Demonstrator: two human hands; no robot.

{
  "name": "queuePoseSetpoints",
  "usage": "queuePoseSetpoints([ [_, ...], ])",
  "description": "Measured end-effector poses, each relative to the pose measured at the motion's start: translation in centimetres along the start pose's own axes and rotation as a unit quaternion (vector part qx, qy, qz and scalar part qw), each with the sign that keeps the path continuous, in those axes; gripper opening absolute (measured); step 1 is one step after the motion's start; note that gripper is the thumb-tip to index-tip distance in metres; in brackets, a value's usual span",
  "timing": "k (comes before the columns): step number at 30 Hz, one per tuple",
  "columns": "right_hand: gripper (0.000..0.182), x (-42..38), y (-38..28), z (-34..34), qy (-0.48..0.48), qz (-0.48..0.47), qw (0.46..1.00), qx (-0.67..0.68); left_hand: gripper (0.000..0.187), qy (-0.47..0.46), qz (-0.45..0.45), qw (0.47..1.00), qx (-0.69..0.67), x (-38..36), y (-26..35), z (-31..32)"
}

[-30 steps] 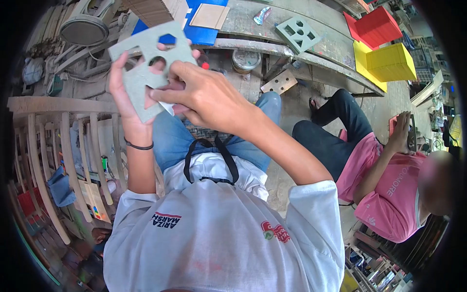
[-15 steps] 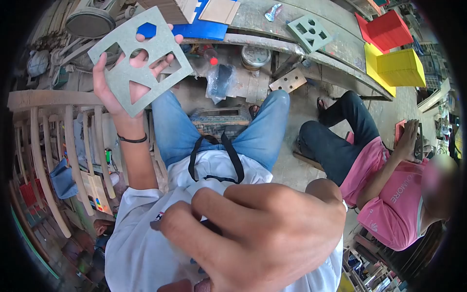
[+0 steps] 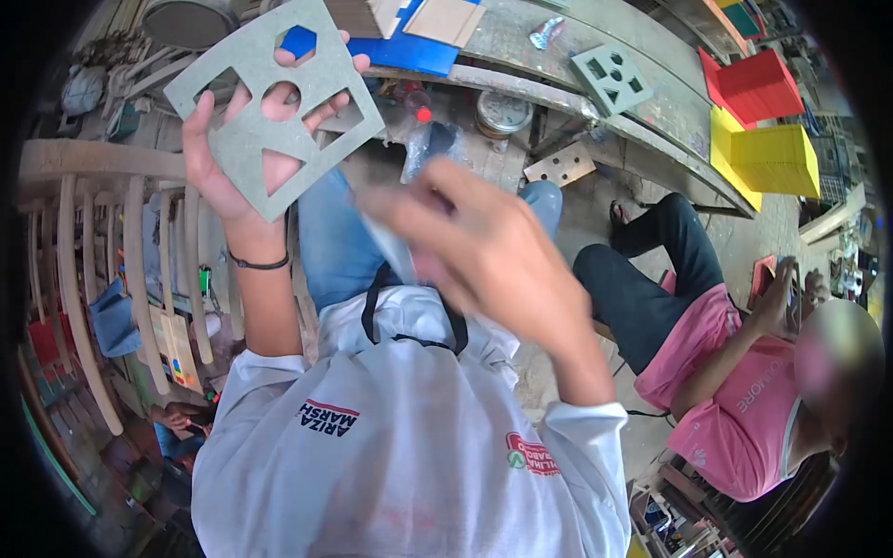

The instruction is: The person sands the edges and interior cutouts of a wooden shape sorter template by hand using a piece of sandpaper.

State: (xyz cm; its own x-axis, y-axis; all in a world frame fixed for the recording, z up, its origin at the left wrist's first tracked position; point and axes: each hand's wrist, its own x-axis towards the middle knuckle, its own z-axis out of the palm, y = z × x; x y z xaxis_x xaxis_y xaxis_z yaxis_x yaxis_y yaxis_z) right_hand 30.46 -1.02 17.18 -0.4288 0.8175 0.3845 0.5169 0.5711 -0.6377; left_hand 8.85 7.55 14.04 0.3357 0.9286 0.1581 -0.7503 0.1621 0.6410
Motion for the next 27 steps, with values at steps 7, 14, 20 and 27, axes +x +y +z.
queuePoseSetpoints([
  [7, 0.064, 0.8, 4.7, 7.3, 0.128, 0.015, 0.992, 0.002, 0.075, 0.053, 0.062, 0.990, 0.113, -0.3, -2.0, 1.8],
  [14, 0.062, 1.3, 6.2, 7.5, 0.121, 0.000, 0.993, -0.012, 0.075, 0.079, 0.057, 0.992, 0.081, -0.3, -2.4, 0.8],
  [20, 0.061, 1.4, 6.9, 6.7, 0.092, 0.000, 0.996, -0.011, 0.075, 0.068, 0.051, 0.995, 0.055, -0.3, -1.7, 0.9],
  [27, 0.055, 2.1, 7.5, 3.9, 0.006, -0.091, 0.991, -0.101, 0.064, 0.042, -0.079, 0.994, -0.061, -0.4, -0.7, -0.3],
])
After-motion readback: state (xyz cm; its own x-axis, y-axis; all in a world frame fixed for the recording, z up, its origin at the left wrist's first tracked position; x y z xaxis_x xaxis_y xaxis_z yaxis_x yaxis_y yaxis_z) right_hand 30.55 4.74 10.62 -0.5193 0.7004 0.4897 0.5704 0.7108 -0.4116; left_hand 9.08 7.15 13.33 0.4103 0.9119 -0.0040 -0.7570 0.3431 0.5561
